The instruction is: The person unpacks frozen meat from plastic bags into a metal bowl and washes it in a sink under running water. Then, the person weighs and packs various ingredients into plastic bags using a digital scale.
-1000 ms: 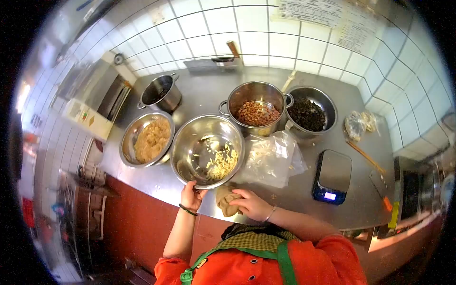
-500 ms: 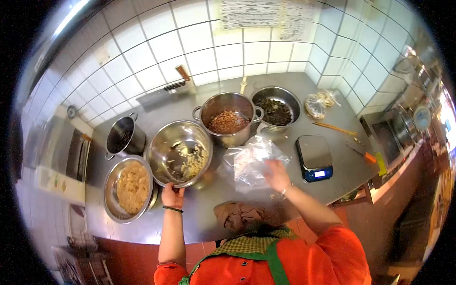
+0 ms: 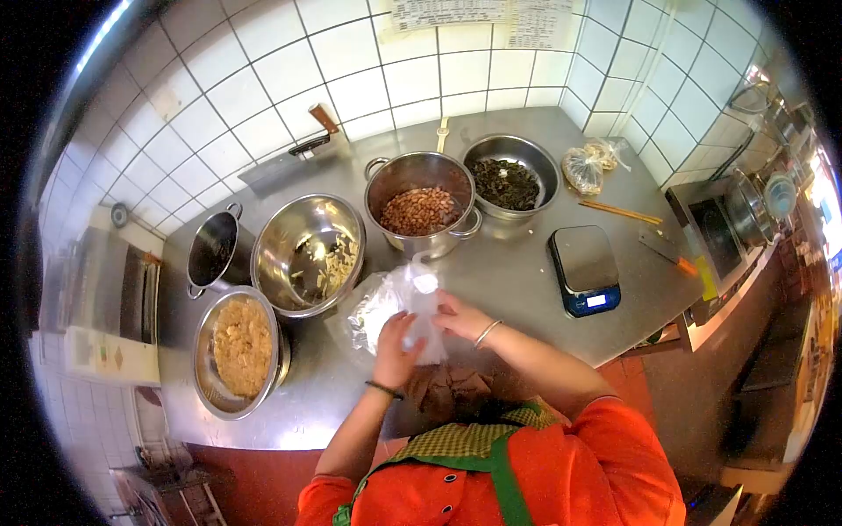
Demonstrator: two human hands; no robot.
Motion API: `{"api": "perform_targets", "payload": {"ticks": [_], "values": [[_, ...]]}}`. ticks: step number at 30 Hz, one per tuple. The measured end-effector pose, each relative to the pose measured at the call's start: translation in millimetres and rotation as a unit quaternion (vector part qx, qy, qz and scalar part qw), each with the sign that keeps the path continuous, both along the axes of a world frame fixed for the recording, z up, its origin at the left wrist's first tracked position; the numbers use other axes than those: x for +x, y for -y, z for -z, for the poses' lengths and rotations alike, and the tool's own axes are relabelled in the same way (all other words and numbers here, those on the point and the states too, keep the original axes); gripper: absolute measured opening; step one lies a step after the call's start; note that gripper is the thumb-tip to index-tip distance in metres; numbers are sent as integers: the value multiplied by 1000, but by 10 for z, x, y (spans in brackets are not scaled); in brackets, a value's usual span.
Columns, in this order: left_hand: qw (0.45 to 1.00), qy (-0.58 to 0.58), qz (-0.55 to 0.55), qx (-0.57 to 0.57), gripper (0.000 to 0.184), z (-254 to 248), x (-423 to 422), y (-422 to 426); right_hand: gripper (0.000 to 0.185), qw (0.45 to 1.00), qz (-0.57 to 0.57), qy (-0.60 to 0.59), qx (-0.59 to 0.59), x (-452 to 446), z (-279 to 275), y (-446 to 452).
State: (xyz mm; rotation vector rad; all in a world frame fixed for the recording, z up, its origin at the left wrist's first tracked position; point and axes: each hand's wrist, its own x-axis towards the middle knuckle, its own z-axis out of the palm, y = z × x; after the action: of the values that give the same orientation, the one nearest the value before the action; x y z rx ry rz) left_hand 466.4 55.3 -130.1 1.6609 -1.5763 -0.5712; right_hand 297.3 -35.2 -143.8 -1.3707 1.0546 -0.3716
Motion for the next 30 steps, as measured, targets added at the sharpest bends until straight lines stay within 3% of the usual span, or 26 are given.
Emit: {"api": "perform_targets", "payload": {"ticks": [1, 2, 3, 5, 7, 11, 12, 14, 17, 19, 21, 22, 24, 30], "values": [[976, 199, 27, -81, 44, -103, -85, 42, 69, 990, -50, -98, -85, -33, 3, 77], [977, 199, 22, -80, 44, -10, -111, 58, 55, 981, -22, -159, -107, -25, -224, 30], [981, 186, -1, -59, 43, 111, -117, 97, 55, 981, -29, -159, -108, -41, -216, 17], [984, 174, -31, -36, 43, 207, -40, 99, 40, 879, 30, -187, -439, -94, -173, -19], [991, 133, -6, -27, 41, -6, 128, 23, 34, 896, -21, -160, -413, 36, -447, -17], [935, 317, -162, 2, 28, 71, 601, -201, 28, 899, -132, -95, -406, 464, -445, -46], [933, 319, -167, 5, 28, 198, 747, -268, 28, 899, -136, -90, -406, 515, -418, -74], [962, 243, -113, 51, 28, 322, 974, -353, 26, 897, -156, -79, -405, 626, -402, -103], [968, 183, -167, 30, 21, 278, 1028, -412, 25, 914, -160, -75, -366, 754, -289, -94], [968, 180, -164, 65, 28, 255, 961, -444, 27, 929, -118, -120, -329, 925, -3, -93], [953, 263, -140, 52, 38, 254, 971, -510, 29, 943, -74, -162, -281, 1086, -29, -89], [957, 246, -134, 70, 46, 301, 998, -540, 30, 954, -64, -178, -232, 1147, 0, -81], [959, 240, -132, 78, 45, 257, 996, -585, 31, 963, -54, -194, -180, 1206, 58, -77], [960, 223, -152, 73, 43, 285, 985, -727, 33, 974, -156, -123, -109, 1253, 111, -75]]}}
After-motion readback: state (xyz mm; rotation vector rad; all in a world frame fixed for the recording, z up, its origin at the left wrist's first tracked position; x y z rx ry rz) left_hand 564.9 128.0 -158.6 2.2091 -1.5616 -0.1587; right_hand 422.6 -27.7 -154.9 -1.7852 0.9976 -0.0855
